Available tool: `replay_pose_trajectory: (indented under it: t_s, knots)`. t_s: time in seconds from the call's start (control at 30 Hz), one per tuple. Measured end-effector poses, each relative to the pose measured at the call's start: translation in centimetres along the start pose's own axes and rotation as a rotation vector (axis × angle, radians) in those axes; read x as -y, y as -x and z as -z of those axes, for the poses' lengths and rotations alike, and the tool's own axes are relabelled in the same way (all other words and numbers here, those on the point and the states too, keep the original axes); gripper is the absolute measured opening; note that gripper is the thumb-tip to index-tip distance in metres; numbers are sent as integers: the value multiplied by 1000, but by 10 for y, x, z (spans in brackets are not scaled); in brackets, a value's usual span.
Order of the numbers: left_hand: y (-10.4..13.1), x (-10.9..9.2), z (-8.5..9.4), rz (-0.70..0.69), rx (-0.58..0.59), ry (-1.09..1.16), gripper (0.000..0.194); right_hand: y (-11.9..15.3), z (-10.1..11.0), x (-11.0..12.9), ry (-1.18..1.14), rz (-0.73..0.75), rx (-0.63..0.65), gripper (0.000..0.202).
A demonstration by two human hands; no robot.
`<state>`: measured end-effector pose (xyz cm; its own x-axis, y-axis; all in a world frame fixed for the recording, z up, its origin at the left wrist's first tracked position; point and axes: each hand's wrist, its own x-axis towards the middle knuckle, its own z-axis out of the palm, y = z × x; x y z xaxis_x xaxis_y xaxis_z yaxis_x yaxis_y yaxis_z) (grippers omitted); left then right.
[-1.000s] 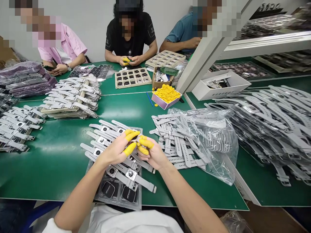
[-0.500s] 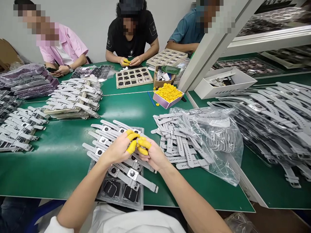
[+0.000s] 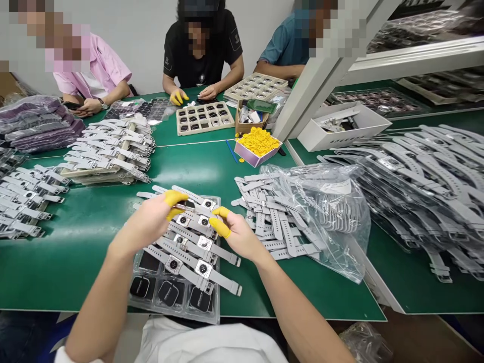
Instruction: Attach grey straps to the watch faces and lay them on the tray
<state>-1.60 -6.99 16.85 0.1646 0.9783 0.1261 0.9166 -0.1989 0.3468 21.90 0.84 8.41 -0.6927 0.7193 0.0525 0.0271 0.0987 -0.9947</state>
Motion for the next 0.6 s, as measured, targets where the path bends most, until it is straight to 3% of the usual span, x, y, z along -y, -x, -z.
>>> replay_pose_trajectory:
  t_s: [0.1, 0.17, 0.23, 0.3, 0.37, 0.47, 0.6]
  knots:
    - [18, 15, 25, -18, 56, -215, 42, -1, 9, 3, 135, -10, 122, 33]
    - [36, 23, 36, -26, 84, -274, 44, -3, 21, 2, 246, -32, 134, 33]
    - [56, 29, 44, -17, 97, -253, 42, -5, 41, -5, 423, -28, -39, 29]
    - [76, 34, 50, 12, 131, -164, 36, -6, 69, -15, 626, -6, -323, 28]
    - [93, 39, 53, 49, 217, -1, 31, -4, 99, -27, 773, -43, -458, 32]
    - [112, 48, 47, 123, 385, 245, 27, 3, 134, -44, 889, -189, -551, 46]
    - [125, 57, 28, 201, 575, 372, 31, 14, 152, -66, 1053, -310, -508, 53]
